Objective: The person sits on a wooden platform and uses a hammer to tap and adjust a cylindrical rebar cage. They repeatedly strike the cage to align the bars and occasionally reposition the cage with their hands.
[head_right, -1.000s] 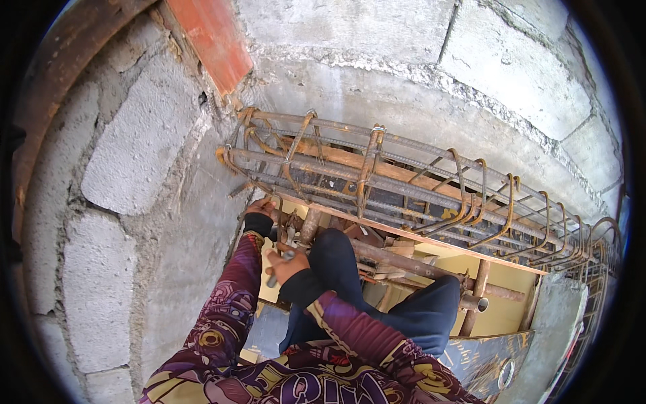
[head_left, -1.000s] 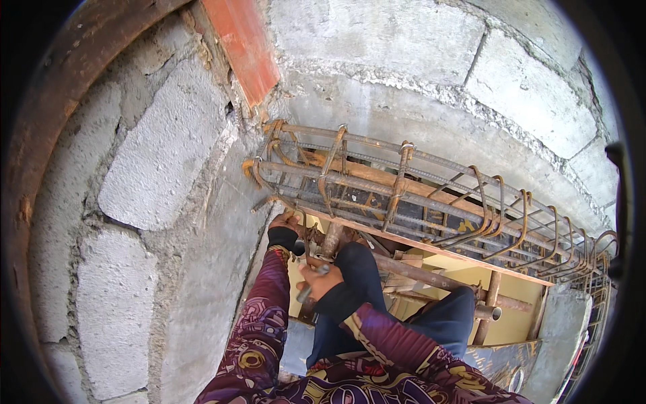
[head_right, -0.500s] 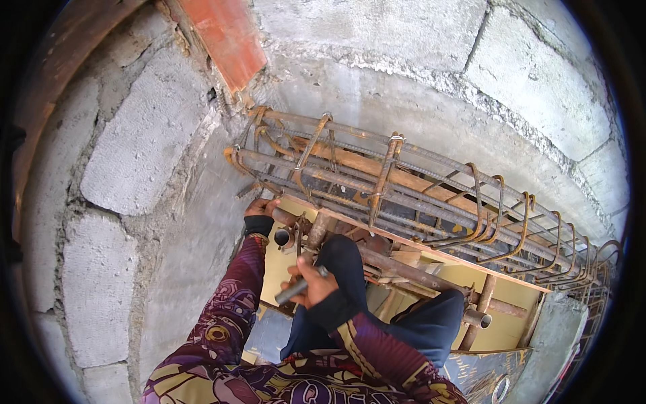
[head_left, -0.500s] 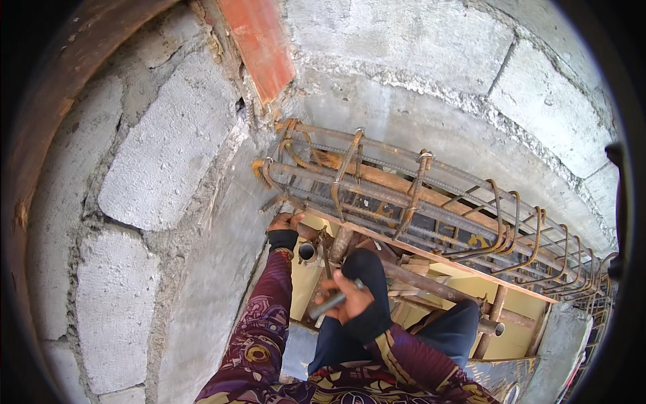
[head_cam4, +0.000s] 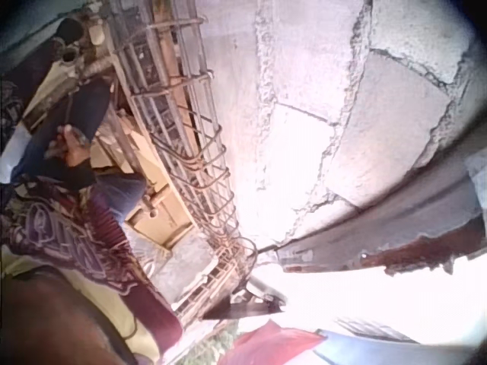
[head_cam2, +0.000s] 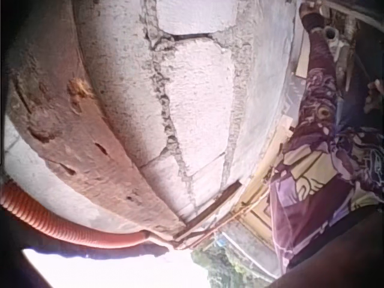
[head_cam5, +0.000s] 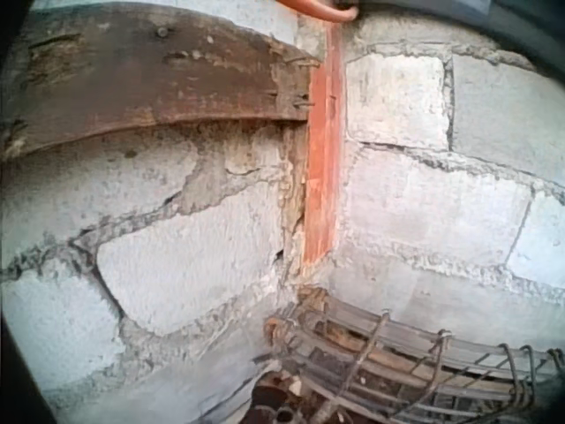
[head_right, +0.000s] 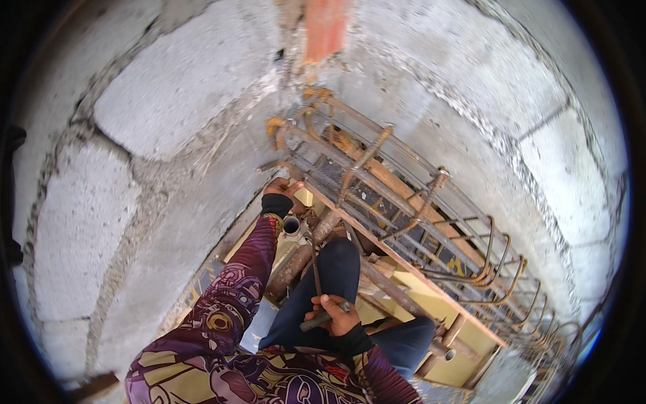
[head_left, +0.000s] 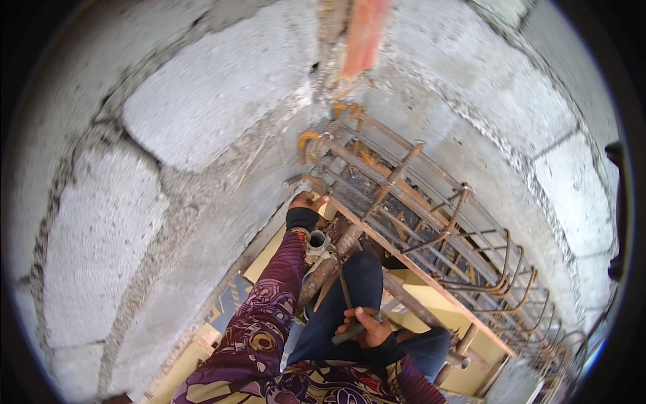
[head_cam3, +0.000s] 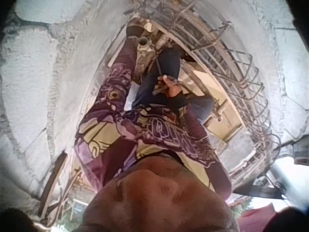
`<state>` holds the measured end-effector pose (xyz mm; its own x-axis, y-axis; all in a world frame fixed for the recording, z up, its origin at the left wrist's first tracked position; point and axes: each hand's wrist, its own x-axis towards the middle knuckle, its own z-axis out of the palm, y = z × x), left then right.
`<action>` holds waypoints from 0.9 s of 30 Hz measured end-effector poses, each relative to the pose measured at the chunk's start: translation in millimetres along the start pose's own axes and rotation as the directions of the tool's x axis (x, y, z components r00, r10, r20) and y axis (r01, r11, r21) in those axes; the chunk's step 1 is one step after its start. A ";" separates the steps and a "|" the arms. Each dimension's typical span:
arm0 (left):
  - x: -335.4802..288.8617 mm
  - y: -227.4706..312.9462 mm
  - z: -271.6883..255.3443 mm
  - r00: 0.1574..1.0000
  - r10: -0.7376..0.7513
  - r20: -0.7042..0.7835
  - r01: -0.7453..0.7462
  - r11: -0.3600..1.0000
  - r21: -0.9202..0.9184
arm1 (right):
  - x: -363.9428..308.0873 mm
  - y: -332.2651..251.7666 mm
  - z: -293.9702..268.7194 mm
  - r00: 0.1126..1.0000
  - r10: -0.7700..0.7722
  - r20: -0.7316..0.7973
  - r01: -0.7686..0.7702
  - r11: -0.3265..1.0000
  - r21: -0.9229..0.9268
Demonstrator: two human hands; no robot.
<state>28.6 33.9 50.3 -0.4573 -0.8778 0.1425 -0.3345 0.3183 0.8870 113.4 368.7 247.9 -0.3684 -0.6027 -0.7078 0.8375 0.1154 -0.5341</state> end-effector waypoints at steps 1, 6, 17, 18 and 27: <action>-6.5 4.8 -3.7 0.996 -0.075 0.055 0.080 0.993 -0.084 | -1.5 2.4 -2.6 1.000 -0.009 -0.007 0.010 1.000 0.016; -34.4 -19.0 -3.1 0.869 -0.492 0.053 0.258 0.360 -0.897 | -1.2 11.7 -13.8 0.997 -0.077 0.013 0.074 0.984 0.162; -78.6 61.6 -20.8 0.969 -0.218 0.118 0.203 0.971 0.126 | 5.9 22.6 -21.6 0.980 -0.192 0.058 0.178 0.965 0.191; -79.6 65.4 -22.0 0.968 -0.231 0.102 0.213 0.964 0.162 | 5.7 23.7 -21.6 0.979 -0.192 0.067 0.174 0.963 0.206; -92.5 64.2 -16.0 0.990 -0.014 0.144 -0.056 0.882 0.469 | 9.7 32.2 -41.1 0.979 -0.188 0.080 0.148 0.922 0.357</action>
<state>62.6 129.8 101.1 -0.5661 -0.8217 0.0655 -0.6557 0.4971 0.5682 120.3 398.9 204.9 -0.4861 -0.6748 -0.5553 0.8618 -0.2646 -0.4328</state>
